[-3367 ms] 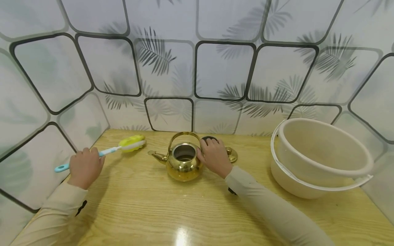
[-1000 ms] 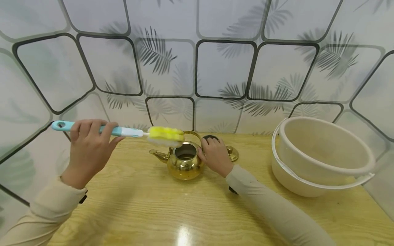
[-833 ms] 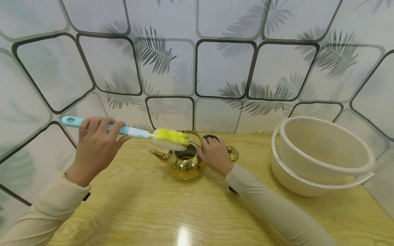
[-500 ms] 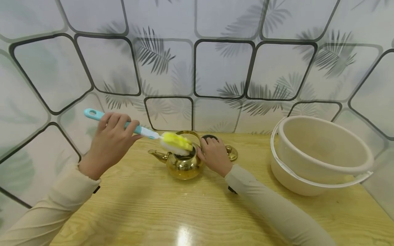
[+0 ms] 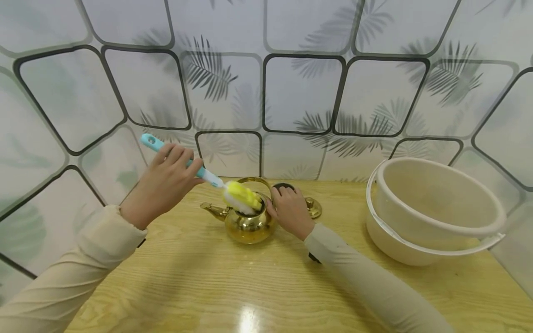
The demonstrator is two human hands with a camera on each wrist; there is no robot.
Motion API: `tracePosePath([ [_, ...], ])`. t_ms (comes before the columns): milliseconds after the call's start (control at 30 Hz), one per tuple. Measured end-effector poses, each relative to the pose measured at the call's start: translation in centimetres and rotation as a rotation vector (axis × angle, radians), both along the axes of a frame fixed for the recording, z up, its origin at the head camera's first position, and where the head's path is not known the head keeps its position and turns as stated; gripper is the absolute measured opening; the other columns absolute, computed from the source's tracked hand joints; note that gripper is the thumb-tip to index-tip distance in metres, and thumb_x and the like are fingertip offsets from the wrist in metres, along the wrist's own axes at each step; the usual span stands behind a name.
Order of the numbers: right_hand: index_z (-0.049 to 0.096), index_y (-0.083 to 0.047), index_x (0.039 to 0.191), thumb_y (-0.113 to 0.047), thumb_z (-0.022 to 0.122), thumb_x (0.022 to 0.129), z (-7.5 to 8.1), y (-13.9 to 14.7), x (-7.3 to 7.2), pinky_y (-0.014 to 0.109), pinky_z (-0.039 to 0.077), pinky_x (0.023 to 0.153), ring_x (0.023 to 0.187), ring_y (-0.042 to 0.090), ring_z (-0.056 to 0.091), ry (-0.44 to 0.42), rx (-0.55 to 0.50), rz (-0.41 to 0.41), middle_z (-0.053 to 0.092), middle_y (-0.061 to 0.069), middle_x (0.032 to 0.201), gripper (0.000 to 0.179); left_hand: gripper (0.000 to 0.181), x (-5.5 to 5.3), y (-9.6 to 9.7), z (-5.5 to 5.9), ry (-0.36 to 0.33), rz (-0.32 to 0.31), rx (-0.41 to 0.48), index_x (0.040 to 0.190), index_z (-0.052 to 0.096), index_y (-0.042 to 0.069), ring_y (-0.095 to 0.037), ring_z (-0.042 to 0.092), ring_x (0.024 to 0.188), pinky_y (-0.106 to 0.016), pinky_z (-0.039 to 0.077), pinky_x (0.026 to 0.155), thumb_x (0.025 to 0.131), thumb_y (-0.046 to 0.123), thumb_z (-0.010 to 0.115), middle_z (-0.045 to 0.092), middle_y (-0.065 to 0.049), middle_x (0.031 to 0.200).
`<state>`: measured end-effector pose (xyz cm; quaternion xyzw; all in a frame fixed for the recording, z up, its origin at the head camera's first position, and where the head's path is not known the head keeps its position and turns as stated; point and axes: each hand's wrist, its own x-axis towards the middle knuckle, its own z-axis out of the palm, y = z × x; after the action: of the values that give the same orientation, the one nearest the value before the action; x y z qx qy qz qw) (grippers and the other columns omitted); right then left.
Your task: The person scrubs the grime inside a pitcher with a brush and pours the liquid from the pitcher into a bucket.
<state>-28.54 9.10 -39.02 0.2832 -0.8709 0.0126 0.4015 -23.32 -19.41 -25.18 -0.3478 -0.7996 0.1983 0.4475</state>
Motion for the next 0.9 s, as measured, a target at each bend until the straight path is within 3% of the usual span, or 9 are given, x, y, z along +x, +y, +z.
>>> tracePosePath([
  [300,0.06,-0.009,0.093,-0.026,0.057,0.09,0.0,0.0,0.1,0.037,0.048,0.061,0.068,0.023,0.063,-0.014,-0.003,-0.001,0.065,0.006,0.076,0.018,0.045,-0.5,1.0,-0.3,-0.006,0.048,-0.064,0.092,0.052,0.002,-0.031,0.047,0.087,-0.04,0.035,0.087,0.079,0.04,0.072,0.053,-0.015,0.088],
  [600,0.059,-0.009,0.091,-0.027,0.058,0.09,0.0,-0.1,0.1,0.037,0.048,0.06,0.066,0.023,0.062,-0.013,0.001,0.0,0.064,0.006,0.074,0.018,0.046,-1.2,2.0,-1.5,-0.006,0.063,-0.052,0.082,0.049,0.004,-0.029,0.049,0.086,-0.038,0.036,0.088,0.075,0.04,0.075,0.055,-0.013,0.086],
  [900,0.058,-0.009,0.089,-0.026,0.057,0.09,-0.1,-0.1,0.0,0.037,0.046,0.059,0.065,0.023,0.061,-0.033,0.0,-0.009,0.062,0.006,0.073,0.018,0.043,-1.6,2.5,-2.2,-0.019,0.075,-0.07,0.089,0.051,0.005,-0.029,0.05,0.091,-0.039,0.035,0.093,0.077,0.041,0.074,0.056,-0.013,0.091],
])
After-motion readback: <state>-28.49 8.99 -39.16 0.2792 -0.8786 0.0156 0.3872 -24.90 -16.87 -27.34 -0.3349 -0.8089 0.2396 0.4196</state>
